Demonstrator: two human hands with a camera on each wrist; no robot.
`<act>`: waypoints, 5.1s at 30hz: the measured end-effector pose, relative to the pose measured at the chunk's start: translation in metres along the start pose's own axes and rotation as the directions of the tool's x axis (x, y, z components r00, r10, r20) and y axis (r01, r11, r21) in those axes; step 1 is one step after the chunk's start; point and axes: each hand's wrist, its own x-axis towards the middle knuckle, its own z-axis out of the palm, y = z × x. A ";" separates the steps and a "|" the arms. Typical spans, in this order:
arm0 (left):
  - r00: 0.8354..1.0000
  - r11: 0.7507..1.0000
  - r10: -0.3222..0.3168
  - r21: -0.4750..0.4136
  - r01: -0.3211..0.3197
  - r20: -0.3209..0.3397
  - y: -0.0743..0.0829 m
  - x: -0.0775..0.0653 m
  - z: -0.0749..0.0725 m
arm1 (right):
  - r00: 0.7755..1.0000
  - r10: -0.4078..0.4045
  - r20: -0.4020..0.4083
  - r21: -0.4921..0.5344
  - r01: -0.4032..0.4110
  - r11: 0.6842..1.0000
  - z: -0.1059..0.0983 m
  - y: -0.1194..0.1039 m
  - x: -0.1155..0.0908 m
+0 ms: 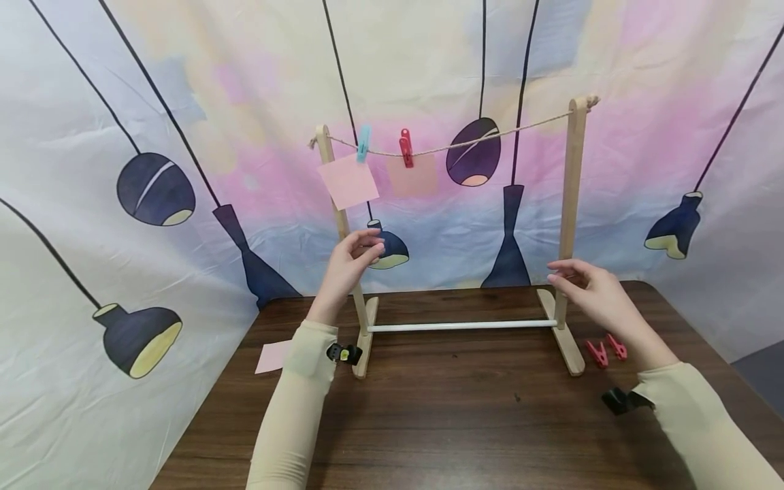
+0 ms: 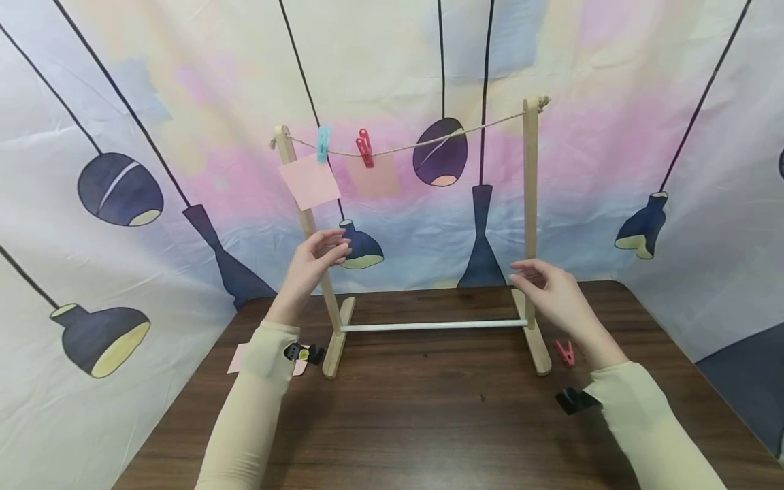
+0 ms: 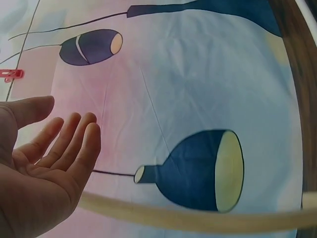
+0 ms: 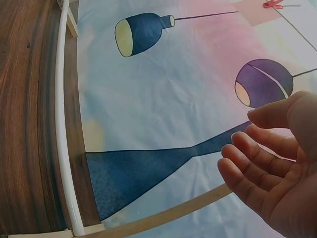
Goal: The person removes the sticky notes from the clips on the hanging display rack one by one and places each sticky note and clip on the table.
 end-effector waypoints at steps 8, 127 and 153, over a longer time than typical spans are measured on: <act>0.999 0.998 0.016 -0.066 -0.019 -0.049 0.003 0.016 0.014 | 1.000 0.007 0.014 -0.004 -0.007 1.000 0.001 -0.006 0.002; 0.984 0.900 0.072 -0.416 -0.134 -0.161 0.020 0.058 0.059 | 0.948 -0.167 0.269 -0.041 0.185 0.982 -0.011 -0.257 0.193; 0.986 0.919 0.091 -0.370 -0.138 -0.143 0.017 0.060 0.063 | 0.958 -0.128 0.257 -0.026 0.139 0.990 -0.007 -0.254 0.193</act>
